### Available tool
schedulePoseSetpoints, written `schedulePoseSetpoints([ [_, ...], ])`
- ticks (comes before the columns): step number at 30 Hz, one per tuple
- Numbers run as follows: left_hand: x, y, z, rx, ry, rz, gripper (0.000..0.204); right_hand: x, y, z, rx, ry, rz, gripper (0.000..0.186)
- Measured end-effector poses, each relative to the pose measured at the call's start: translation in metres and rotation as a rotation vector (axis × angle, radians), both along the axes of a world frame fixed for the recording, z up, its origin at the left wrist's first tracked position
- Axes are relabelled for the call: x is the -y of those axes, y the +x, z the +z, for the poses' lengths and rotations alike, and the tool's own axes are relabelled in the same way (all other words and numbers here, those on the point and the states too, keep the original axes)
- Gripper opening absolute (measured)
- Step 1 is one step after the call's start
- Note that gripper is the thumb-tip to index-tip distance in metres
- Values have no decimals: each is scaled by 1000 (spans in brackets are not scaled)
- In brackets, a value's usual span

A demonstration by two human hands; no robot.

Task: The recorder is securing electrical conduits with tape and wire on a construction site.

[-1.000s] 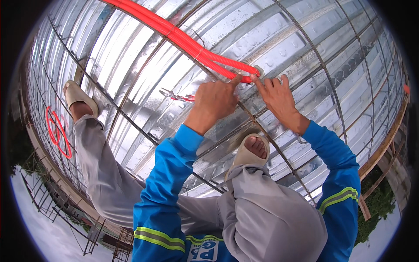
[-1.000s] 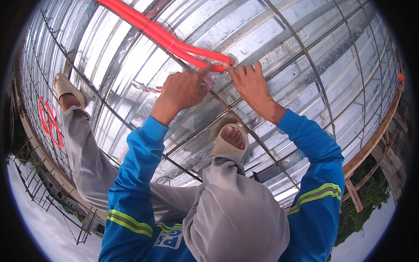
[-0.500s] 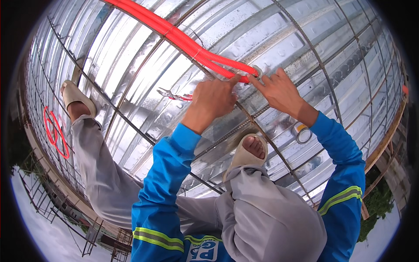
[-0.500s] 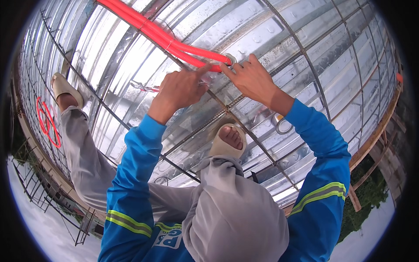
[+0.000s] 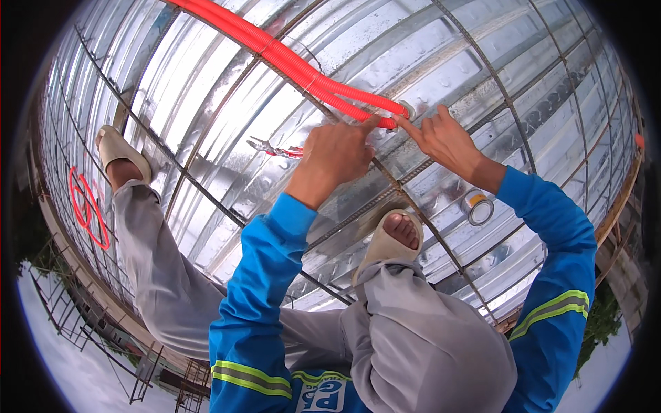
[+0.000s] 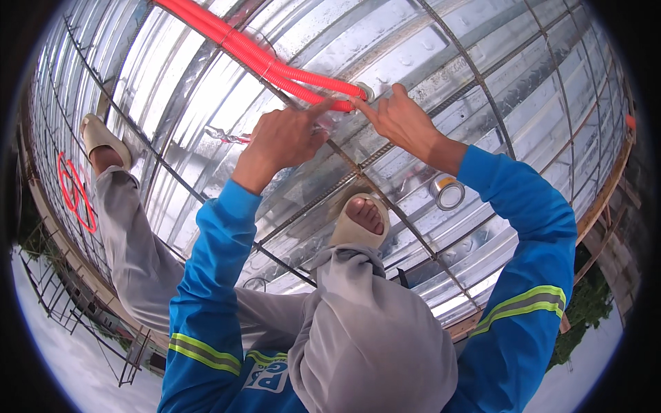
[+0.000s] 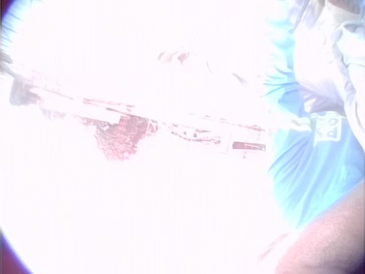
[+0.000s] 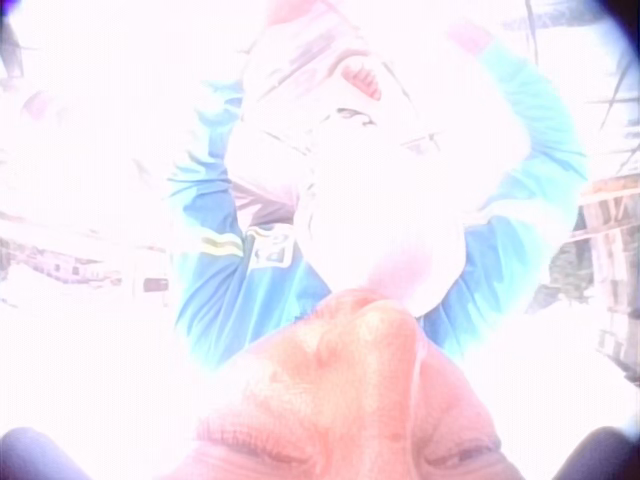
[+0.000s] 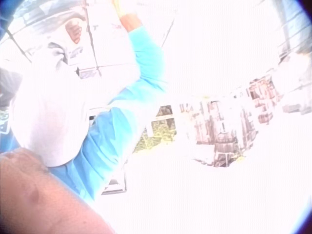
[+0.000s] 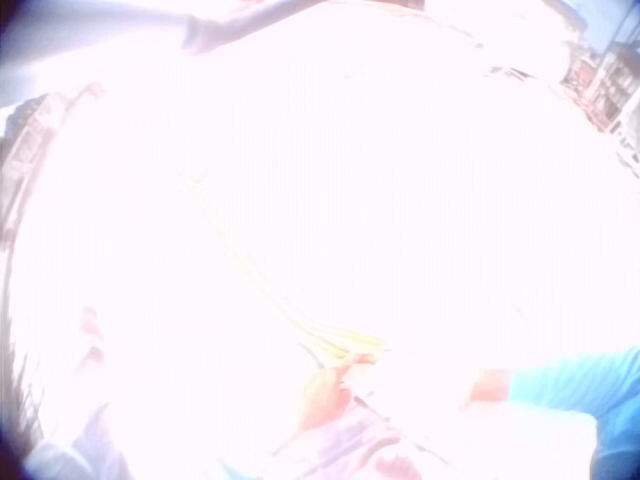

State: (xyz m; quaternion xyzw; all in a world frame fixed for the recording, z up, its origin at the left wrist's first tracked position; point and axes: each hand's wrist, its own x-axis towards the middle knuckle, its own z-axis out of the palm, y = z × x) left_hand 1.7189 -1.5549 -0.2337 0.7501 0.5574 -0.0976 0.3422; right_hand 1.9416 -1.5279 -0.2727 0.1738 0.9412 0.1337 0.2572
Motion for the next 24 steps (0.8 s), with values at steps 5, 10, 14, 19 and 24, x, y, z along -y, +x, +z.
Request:
schedulePoseSetpoints([
  [5, 0, -1, -2, 31, 17, 13, 53, 5, 2, 7, 36, 85, 96, 52],
  [10, 8, 2, -2, 214, 20, 234, 42, 16, 8, 30, -126, -10, -50, 47],
  [14, 35, -1, -9, 667, -282, 585, 40, 30, 11, 50, -762, -618, -625, 48],
  [19, 49, 13, -22, 859, -527, 666, 44, 49, 16, 30, -1240, -1220, -1022, 47],
  [24, 50, 17, -19, 723, -382, 587, 43, 62, 7, 22, -1322, -1534, -1448, 44],
])
